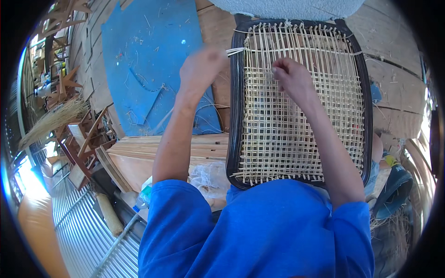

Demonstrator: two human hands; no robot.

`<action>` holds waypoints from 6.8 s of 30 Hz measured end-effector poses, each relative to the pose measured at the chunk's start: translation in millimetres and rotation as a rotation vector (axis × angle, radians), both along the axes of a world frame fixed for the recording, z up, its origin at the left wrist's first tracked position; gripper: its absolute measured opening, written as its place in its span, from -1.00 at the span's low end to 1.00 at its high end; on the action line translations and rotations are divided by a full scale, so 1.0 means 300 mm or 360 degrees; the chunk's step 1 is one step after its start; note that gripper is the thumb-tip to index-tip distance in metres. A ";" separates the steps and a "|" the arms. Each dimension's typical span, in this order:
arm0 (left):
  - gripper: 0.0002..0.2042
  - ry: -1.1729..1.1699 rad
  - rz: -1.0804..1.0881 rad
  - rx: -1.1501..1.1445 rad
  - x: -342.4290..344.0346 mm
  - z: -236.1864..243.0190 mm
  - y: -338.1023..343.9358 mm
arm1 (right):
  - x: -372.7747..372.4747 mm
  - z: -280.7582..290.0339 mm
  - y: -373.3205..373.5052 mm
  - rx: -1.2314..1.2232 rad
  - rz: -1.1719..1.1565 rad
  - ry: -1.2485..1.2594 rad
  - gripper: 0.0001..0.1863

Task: Repairing a chair seat by weaving replacement cane strips.

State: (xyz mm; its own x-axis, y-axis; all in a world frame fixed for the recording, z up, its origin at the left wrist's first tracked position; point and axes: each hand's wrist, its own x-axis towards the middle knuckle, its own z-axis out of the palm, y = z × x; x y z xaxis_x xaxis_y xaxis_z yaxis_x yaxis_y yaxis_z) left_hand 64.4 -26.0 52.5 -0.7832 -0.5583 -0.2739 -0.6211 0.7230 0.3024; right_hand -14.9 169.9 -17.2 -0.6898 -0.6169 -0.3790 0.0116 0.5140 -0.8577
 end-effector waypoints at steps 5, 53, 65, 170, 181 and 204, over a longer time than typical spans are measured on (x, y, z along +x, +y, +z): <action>-0.75 -0.0216 0.0069 0.0002 -0.020 -0.024 0.056 | -0.024 -0.014 -0.105 0.0086 0.0103 -0.0192 -0.77; -0.72 -0.0209 -0.0197 0.0368 0.010 -0.125 -0.012 | -0.023 -0.058 -0.202 0.0407 0.0245 0.0183 -0.79; -0.80 -0.0350 -0.0465 -0.0463 -0.018 -0.062 0.085 | 0.000 -0.064 -0.198 0.0286 0.0225 0.0518 -0.74; -0.80 -0.0342 -0.0580 -0.0142 -0.130 -0.097 0.077 | 0.023 -0.071 -0.126 0.0004 -0.0122 0.0961 -0.84; -0.82 -0.0486 -0.0730 -0.0411 -0.137 -0.095 0.090 | 0.030 -0.099 -0.158 -0.0050 -0.0251 0.1062 -0.91; -0.78 -0.0229 -0.0150 0.0398 -0.170 -0.097 0.095 | 0.114 0.034 -0.154 0.0055 -0.0106 0.0453 -0.87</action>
